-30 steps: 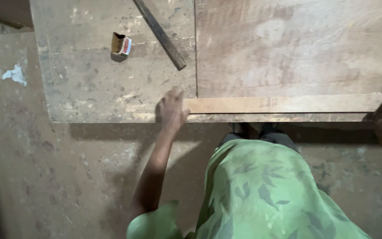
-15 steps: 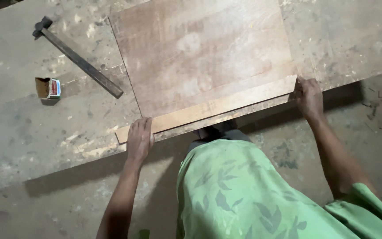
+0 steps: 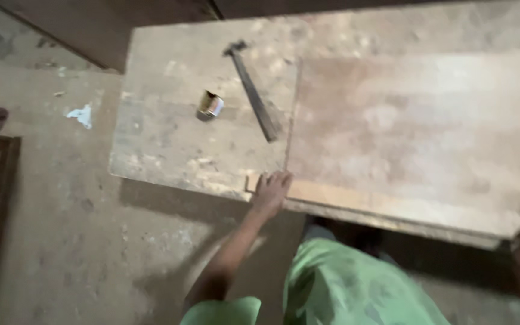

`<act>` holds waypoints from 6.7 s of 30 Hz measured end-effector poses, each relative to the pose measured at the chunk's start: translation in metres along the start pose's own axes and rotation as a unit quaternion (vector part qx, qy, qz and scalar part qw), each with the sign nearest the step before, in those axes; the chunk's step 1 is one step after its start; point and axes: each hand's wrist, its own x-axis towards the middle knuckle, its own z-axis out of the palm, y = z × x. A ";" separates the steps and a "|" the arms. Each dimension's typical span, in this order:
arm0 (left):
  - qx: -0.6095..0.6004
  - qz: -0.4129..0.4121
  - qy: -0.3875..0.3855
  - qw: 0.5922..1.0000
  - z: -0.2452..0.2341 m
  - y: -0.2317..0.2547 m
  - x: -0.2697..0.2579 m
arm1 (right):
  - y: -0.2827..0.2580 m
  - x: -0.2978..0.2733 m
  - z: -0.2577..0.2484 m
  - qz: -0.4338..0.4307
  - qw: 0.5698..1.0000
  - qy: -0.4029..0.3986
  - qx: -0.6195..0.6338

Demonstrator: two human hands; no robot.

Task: The person applies glue to a wooden strip using a brush, positions it on a plywood board, hammers nails through the strip to secure it, and then saws the excess wood from the end of the strip with a hand saw.

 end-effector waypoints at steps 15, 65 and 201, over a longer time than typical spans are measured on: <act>-0.513 -0.315 0.460 0.653 0.069 -0.298 0.120 | -0.466 0.054 0.062 -0.239 0.930 -0.182 0.210; -0.548 -0.051 0.268 0.791 -0.089 0.089 0.154 | -0.236 0.174 0.066 0.159 0.885 -0.143 0.413; -0.331 0.002 0.293 0.897 0.002 0.503 0.168 | 0.110 -0.182 -0.123 0.294 0.862 -0.126 0.393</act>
